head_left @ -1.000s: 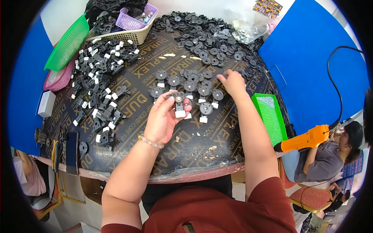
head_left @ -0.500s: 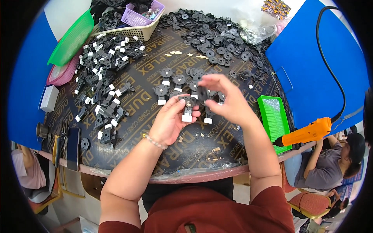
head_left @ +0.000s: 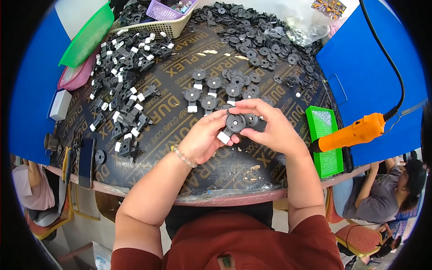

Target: Assembling small plastic toy components by hand at a factory workbench.

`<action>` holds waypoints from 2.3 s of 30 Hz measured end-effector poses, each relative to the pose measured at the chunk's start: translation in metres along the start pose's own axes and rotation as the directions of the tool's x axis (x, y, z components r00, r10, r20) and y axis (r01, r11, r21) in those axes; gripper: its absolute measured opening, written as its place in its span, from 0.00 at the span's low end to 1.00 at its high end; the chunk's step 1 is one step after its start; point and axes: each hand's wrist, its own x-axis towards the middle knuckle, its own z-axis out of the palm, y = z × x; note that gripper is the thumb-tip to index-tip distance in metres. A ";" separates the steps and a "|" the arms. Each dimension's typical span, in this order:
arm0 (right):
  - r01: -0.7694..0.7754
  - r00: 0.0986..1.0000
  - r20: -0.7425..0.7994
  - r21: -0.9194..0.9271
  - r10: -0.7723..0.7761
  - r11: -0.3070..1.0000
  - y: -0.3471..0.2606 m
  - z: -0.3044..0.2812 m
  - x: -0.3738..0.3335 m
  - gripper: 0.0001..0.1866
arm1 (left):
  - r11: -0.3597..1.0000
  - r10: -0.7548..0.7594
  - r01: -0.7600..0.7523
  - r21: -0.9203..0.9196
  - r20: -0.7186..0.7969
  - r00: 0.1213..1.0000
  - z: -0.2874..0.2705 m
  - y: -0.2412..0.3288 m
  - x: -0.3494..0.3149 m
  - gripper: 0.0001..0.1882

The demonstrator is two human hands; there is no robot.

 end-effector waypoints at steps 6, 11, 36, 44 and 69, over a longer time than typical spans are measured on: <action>0.058 0.998 0.028 -0.145 -0.055 0.988 0.002 0.001 0.001 0.29 | 0.995 0.091 -0.092 0.043 0.017 0.996 0.006 0.003 -0.001 0.17; 0.104 0.995 0.008 -0.218 -0.104 0.970 -0.006 0.014 0.007 0.30 | 0.938 0.263 -0.232 0.259 -0.092 0.960 0.001 -0.007 0.002 0.21; 0.091 0.933 0.357 -0.336 0.038 0.937 0.082 0.062 0.219 0.29 | -0.193 0.802 -0.498 0.845 0.429 0.416 0.018 -0.001 -0.016 0.28; 0.384 0.910 0.362 -0.559 -0.200 0.735 0.032 0.136 0.223 0.34 | -0.259 0.813 -0.469 0.844 0.453 0.365 0.020 0.001 -0.023 0.26; -0.396 0.918 -0.291 -0.698 0.268 0.597 0.019 -0.002 -0.082 0.05 | 0.827 0.346 -0.277 0.490 -0.052 0.937 0.019 0.010 -0.012 0.34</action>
